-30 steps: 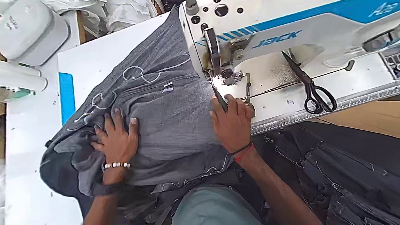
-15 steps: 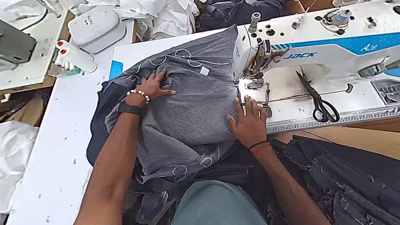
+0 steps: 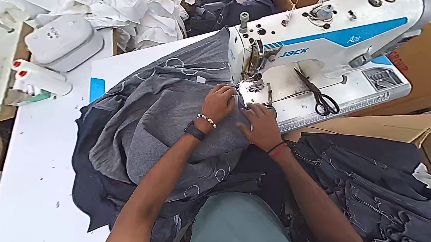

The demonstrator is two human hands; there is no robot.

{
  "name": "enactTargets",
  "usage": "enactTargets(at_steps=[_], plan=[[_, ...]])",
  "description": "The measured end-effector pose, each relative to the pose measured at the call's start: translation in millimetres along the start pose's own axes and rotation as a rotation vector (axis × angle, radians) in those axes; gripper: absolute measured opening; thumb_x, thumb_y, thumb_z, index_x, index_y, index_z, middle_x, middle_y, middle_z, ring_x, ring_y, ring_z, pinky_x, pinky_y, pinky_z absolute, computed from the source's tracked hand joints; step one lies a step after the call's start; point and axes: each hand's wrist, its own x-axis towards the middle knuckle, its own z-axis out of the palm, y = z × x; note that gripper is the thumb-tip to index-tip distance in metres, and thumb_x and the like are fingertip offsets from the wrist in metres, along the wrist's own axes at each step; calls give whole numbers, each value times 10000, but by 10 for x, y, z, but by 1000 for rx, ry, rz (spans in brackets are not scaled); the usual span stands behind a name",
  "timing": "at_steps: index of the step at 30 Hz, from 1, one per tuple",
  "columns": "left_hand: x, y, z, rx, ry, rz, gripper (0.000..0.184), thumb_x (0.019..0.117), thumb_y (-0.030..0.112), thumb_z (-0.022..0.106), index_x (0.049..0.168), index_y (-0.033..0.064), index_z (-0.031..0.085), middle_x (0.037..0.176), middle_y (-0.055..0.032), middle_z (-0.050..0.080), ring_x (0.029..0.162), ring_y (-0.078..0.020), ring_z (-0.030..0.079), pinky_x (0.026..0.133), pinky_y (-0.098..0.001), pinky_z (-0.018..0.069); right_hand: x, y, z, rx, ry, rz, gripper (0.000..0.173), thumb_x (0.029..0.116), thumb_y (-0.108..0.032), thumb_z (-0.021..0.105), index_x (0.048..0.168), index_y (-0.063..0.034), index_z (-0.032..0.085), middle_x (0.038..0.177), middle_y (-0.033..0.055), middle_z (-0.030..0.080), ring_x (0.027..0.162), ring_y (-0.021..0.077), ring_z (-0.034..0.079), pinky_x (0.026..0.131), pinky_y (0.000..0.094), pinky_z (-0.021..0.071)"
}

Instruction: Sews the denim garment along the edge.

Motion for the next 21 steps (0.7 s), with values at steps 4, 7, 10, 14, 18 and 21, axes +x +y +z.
enactTargets(at_steps=[4,7,10,14,18,21], plan=[[-15,-251,186,47,-53,93,358,1046,248,483,1327,162,688,1451,2,618,1439,-214,481,1209,-430,365,85,484,-469,124,138,106,265,1003,-129,576,1213,-108,736,1264,132,683,1159,299,666,953,500,563],[-20,-259,173,66,-81,93,388,1056,285,462,1367,177,669,1475,17,602,1454,-212,463,1223,-426,343,208,777,-525,108,70,94,329,943,-41,598,1223,-139,741,1196,186,663,1047,363,658,833,543,550],[-5,-268,165,39,-104,79,408,1054,283,451,1394,180,652,1497,23,583,1476,-216,436,1242,-447,319,401,680,-374,109,31,34,238,969,-182,675,1190,-175,762,1111,149,677,997,335,659,794,513,553],[8,-317,164,10,-124,89,422,1054,290,455,1421,179,631,1512,19,568,1480,-215,430,1250,-452,310,516,333,-31,109,146,-26,205,990,-207,643,1150,-168,765,1111,99,677,1032,297,635,803,465,541],[33,-405,136,-6,-141,139,421,1063,301,447,1420,176,633,1509,6,569,1468,-229,440,1246,-441,313,450,145,131,102,216,-202,334,988,-107,548,1226,-213,757,1315,-21,709,1242,233,614,982,466,476],[86,-502,70,13,-187,208,419,1061,334,444,1421,236,635,1508,16,564,1457,-235,440,1215,-454,331,353,107,142,40,140,-212,393,977,-112,527,1288,-240,730,1380,-65,675,1325,206,562,1050,474,408]])
